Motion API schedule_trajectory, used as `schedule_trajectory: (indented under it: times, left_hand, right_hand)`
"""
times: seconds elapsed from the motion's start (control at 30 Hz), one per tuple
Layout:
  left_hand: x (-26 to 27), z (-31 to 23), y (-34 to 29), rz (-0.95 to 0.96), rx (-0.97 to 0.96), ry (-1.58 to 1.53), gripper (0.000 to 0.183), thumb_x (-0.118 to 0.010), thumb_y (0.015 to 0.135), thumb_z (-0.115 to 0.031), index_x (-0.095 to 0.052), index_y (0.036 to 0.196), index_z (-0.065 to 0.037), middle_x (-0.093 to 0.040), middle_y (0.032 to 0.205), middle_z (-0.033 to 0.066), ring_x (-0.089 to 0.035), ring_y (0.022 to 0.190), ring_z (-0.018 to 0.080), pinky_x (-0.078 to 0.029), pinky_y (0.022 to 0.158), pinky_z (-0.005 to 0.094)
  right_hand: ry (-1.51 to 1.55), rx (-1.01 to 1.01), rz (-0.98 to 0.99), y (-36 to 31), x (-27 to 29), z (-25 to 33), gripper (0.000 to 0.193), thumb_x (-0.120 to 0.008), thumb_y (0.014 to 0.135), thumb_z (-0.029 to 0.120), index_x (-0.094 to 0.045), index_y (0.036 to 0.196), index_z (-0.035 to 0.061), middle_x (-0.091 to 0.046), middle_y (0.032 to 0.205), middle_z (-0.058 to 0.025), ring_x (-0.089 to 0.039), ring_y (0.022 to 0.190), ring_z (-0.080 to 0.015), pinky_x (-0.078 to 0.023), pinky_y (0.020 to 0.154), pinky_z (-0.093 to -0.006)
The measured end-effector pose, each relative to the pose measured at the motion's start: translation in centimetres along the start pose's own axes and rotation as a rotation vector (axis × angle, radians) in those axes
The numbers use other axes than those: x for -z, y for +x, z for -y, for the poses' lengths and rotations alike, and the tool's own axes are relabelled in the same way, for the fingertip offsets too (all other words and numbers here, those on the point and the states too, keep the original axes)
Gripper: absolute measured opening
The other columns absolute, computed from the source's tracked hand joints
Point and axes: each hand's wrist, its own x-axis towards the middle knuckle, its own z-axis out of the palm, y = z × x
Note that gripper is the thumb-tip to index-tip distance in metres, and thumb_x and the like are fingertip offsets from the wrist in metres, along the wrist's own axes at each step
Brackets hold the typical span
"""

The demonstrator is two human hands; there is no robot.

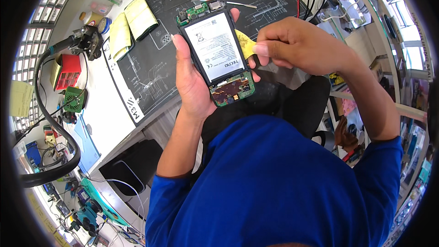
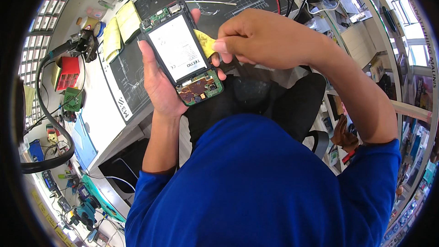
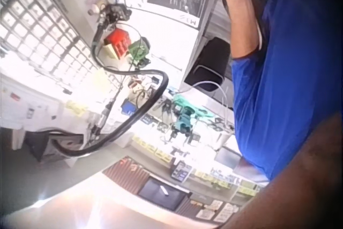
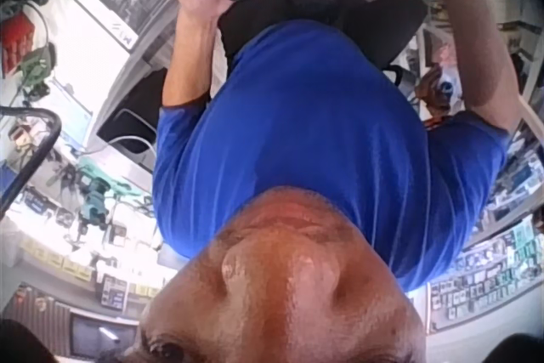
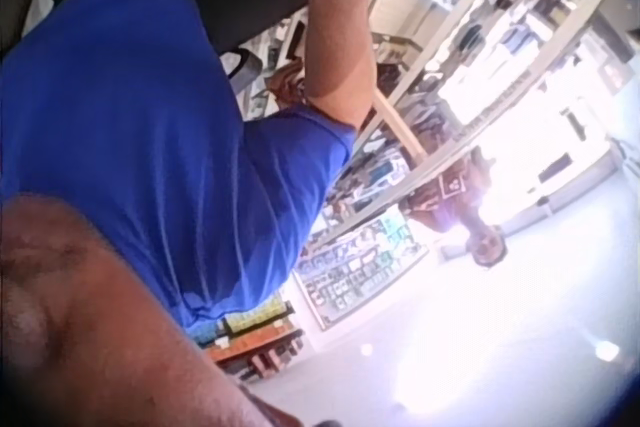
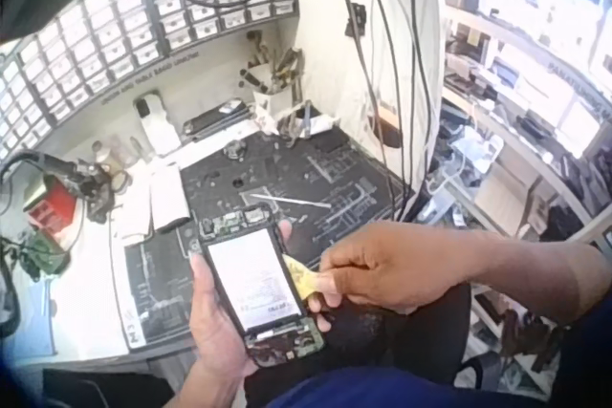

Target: The person uses a yellow plastic pry tool to carefully lift and remove the battery from a disassembled smartphone. The battery is fully extracted and placed on the workbench.

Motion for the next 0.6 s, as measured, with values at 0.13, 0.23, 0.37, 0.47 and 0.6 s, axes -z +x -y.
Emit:
schedule_trajectory:
  times: [0.13,0.23,0.37,0.47,0.6]
  left_hand:
    - [0.1,0.0,-0.2,-0.032,0.05,0.047,0.105,-0.025,0.106,-0.082,-0.026,0.17,0.001,-0.068,0.121,0.0278,-0.071,0.097,0.0321,-0.068,0.075,0.0494]
    - [0.2,-0.1,-0.2,-0.026,0.081,0.016,0.106,-0.022,0.105,-0.084,-0.035,0.165,0.003,-0.07,0.118,0.0228,-0.075,0.093,0.031,-0.069,0.074,0.0505]
    - [0.3,-0.2,-0.1,-0.032,0.104,-0.027,0.106,-0.021,0.105,-0.083,-0.035,0.165,0.003,-0.07,0.117,0.0236,-0.074,0.094,0.031,-0.069,0.074,0.0496]
    - [0.6,-0.4,0.4,-0.013,0.06,-0.086,0.104,-0.022,0.106,-0.082,-0.034,0.166,0.002,-0.069,0.116,0.0248,-0.074,0.096,0.0314,-0.068,0.075,0.0482]
    - [0.3,0.0,0.7,-0.011,0.025,-0.14,0.102,-0.021,0.106,-0.082,-0.031,0.167,0.0,-0.07,0.117,0.0253,-0.073,0.095,0.0327,-0.068,0.075,0.0497]
  right_hand:
    - [-0.007,0.048,-0.021,0.5,-0.5,0.0,0.041,-0.057,0.11,0.03,-0.067,0.082,0.0014,-0.067,0.073,-0.0011,-0.055,0.065,-0.0117,-0.046,0.063,-0.0333]
    - [-0.001,0.061,0.001,0.8,-0.4,0.0,0.04,-0.057,0.109,0.029,-0.066,0.081,0.0008,-0.069,0.074,-0.0026,-0.056,0.065,-0.0127,-0.046,0.063,-0.0342]
    - [-0.072,0.042,0.028,1.3,0.0,0.0,0.039,-0.058,0.107,0.029,-0.068,0.082,0.0004,-0.072,0.077,-0.0053,-0.056,0.064,-0.0139,-0.046,0.063,-0.035]
    - [-0.099,0.06,-0.1,1.7,-0.9,-0.3,0.04,-0.058,0.108,0.03,-0.07,0.084,0.0008,-0.071,0.076,-0.0068,-0.056,0.063,-0.0146,-0.045,0.06,-0.0357]
    - [-0.081,0.029,-0.102,1.0,-0.5,1.3,0.041,-0.058,0.108,0.034,-0.071,0.086,0.0024,-0.073,0.08,-0.0055,-0.054,0.062,-0.0128,-0.043,0.058,-0.0346]
